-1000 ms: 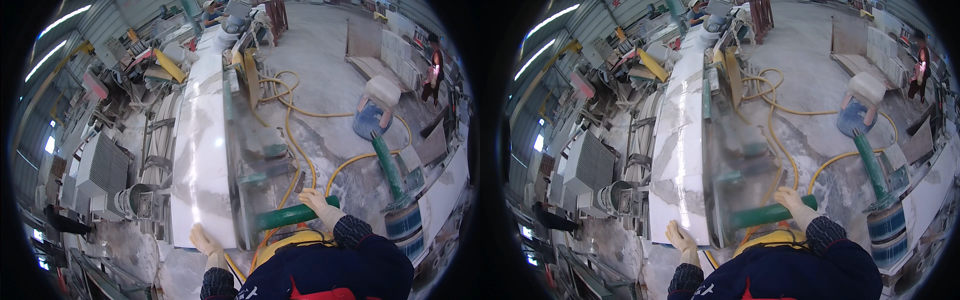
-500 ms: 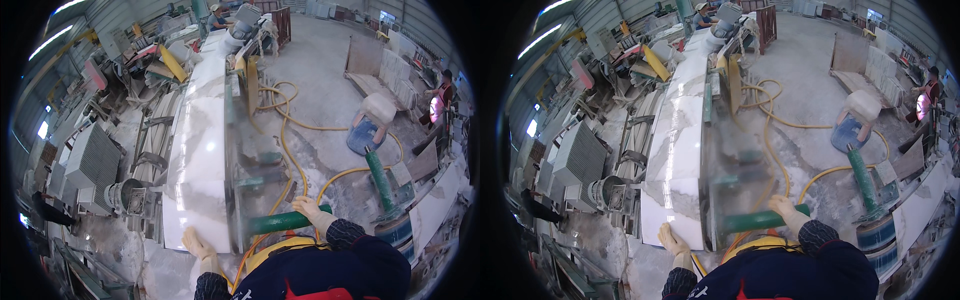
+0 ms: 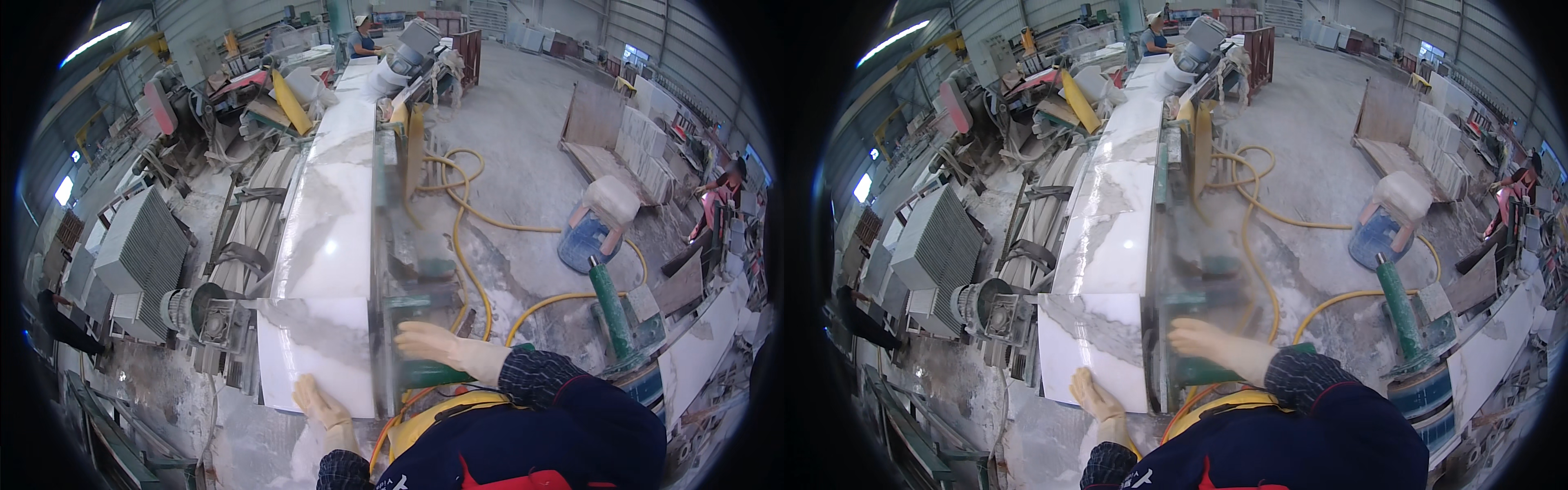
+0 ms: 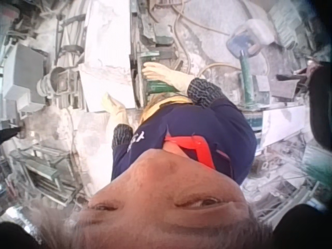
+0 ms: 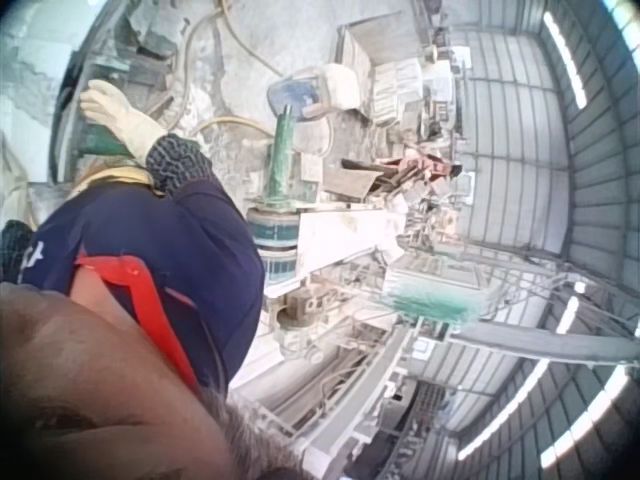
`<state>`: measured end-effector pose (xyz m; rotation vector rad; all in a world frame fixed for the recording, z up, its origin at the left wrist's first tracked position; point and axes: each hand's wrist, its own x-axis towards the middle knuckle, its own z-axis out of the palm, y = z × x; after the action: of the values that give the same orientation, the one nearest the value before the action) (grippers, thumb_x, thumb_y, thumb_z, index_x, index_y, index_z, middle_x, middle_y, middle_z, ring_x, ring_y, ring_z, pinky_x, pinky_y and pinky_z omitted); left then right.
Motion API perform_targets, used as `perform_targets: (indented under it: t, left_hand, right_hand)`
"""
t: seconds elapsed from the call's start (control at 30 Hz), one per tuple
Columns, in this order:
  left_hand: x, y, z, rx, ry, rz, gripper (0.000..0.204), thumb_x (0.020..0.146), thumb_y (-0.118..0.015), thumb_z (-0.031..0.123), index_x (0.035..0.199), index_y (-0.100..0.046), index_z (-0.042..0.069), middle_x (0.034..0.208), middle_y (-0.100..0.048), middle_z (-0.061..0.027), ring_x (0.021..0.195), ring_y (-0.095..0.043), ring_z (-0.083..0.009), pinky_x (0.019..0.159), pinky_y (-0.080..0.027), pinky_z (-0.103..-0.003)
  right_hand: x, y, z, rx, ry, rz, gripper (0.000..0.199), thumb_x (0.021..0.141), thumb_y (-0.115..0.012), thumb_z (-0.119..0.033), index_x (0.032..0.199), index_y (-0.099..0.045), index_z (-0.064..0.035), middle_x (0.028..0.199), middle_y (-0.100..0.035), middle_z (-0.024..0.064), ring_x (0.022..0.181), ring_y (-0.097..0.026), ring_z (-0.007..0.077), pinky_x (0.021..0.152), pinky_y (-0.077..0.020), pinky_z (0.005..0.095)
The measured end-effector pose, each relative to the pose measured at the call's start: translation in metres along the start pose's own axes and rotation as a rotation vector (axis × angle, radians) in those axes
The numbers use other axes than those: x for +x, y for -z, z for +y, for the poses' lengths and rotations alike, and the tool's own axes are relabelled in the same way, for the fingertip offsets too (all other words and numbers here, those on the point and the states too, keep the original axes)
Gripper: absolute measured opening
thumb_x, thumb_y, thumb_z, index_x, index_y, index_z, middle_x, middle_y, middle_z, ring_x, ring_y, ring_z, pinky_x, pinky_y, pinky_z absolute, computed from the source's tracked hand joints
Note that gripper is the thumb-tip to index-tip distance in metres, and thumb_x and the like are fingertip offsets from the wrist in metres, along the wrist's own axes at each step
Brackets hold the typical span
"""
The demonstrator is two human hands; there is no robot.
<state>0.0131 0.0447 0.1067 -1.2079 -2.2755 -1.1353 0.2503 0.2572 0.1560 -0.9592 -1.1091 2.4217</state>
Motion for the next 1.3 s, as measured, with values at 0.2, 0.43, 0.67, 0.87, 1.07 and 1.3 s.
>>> perform_targets:
  t: [0.2, 0.43, 0.67, 0.87, 1.07, 1.3]
  left_hand:
    - [0.001, 0.004, -0.003, -0.096, -0.08, 0.042, 0.031, 0.094, -0.045, 0.005, 0.122, -0.057, -0.002, 0.122, -0.06, -0.0238, 0.114, -0.052, -0.0439, 0.106, -0.031, -0.054]
    - [-0.012, -0.005, -0.017, -0.096, -0.019, 0.037, 0.035, 0.094, -0.042, 0.006, 0.126, -0.056, -0.001, 0.131, -0.057, -0.0249, 0.127, -0.048, -0.0429, 0.111, -0.028, -0.056]
    - [-0.025, 0.0, 0.009, -0.157, 0.611, 0.3, 0.05, 0.101, -0.043, 0.035, 0.13, -0.056, -0.003, 0.132, -0.057, -0.025, 0.12, -0.053, -0.0445, 0.11, -0.032, -0.054]
    - [-0.055, -0.01, -0.01, -0.943, 1.414, 0.322, 0.058, 0.102, -0.044, 0.047, 0.125, -0.057, -0.005, 0.123, -0.061, -0.0234, 0.109, -0.061, -0.038, 0.089, -0.053, -0.043]
    - [-0.078, 0.0, -0.018, -0.783, 1.179, 0.241, 0.056, 0.102, -0.044, 0.045, 0.125, -0.055, -0.005, 0.122, -0.061, -0.0219, 0.106, -0.062, -0.037, 0.088, -0.054, -0.044]
    - [-0.056, 0.026, 0.063, -0.86, 0.815, -0.081, 0.049, 0.103, -0.044, 0.04, 0.122, -0.053, -0.005, 0.117, -0.062, -0.0199, 0.1, -0.064, -0.0341, 0.084, -0.056, -0.043]
  right_hand:
    - [0.043, -0.07, -0.005, 0.086, -0.105, -0.11, 0.047, 0.098, -0.061, -0.025, 0.139, -0.046, -0.0064, 0.134, -0.057, 0.0101, 0.121, -0.057, 0.0227, 0.107, -0.044, 0.0387]
    - [0.074, -0.095, 0.006, 0.109, -0.133, -0.151, 0.035, 0.093, -0.067, -0.019, 0.126, -0.058, -0.0097, 0.121, -0.063, 0.0051, 0.109, -0.06, 0.0185, 0.09, -0.0498, 0.0348]
    - [0.081, -0.101, 0.026, 0.115, -0.153, -0.149, 0.038, 0.089, -0.071, -0.015, 0.126, -0.061, -0.0091, 0.116, -0.066, 0.0044, 0.101, -0.063, 0.0173, 0.085, -0.0518, 0.0347]
    - [0.045, -0.114, 0.051, -0.105, -0.03, -0.09, 0.042, 0.081, -0.078, -0.023, 0.117, -0.068, -0.0047, 0.11, -0.069, 0.0076, 0.1, -0.065, 0.0215, 0.09, -0.0502, 0.0365]
    - [-0.003, -0.137, 0.037, -0.606, 0.08, 0.071, 0.048, 0.076, -0.08, -0.024, 0.116, -0.068, -0.0017, 0.11, -0.07, 0.0119, 0.102, -0.064, 0.0226, 0.09, -0.0492, 0.0337]
    - [-0.127, -0.064, 0.042, 0.099, 0.283, -0.019, 0.05, 0.086, -0.074, -0.015, 0.13, -0.055, -0.0025, 0.118, -0.064, 0.0089, 0.105, -0.062, 0.0203, 0.09, -0.0492, 0.0317]
